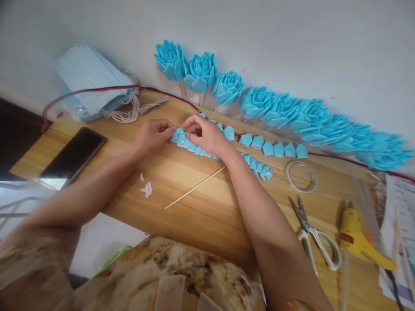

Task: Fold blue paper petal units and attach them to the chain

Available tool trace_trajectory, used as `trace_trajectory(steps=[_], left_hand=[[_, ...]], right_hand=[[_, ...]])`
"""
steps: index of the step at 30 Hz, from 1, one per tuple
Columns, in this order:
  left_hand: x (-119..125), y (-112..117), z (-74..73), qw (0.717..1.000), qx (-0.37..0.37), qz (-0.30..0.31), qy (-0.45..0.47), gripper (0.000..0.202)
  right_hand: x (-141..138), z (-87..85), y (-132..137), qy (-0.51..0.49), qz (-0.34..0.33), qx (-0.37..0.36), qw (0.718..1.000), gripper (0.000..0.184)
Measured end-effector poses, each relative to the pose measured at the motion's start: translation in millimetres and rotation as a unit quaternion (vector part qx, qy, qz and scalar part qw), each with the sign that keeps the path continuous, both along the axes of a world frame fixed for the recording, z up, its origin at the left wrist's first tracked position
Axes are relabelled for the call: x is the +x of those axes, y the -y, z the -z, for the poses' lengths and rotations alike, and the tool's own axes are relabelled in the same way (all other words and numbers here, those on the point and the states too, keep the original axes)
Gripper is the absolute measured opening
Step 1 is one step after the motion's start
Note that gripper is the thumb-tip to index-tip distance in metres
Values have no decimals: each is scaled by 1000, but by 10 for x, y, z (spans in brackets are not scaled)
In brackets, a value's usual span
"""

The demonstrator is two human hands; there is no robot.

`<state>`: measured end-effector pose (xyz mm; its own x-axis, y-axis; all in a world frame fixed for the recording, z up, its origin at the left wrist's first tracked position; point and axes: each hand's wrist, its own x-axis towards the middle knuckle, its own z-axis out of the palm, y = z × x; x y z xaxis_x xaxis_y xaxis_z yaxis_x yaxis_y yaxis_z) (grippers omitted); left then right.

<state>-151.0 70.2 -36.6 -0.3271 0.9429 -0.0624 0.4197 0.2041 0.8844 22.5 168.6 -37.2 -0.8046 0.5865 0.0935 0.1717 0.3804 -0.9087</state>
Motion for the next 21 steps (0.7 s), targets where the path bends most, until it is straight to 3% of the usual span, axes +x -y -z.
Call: trace_trajectory(steps=[21], left_hand=[[-1, -8, 26, 1000, 9, 2, 14, 19]], right_hand=[[4, 41, -27, -12, -10, -17, 1000, 21]])
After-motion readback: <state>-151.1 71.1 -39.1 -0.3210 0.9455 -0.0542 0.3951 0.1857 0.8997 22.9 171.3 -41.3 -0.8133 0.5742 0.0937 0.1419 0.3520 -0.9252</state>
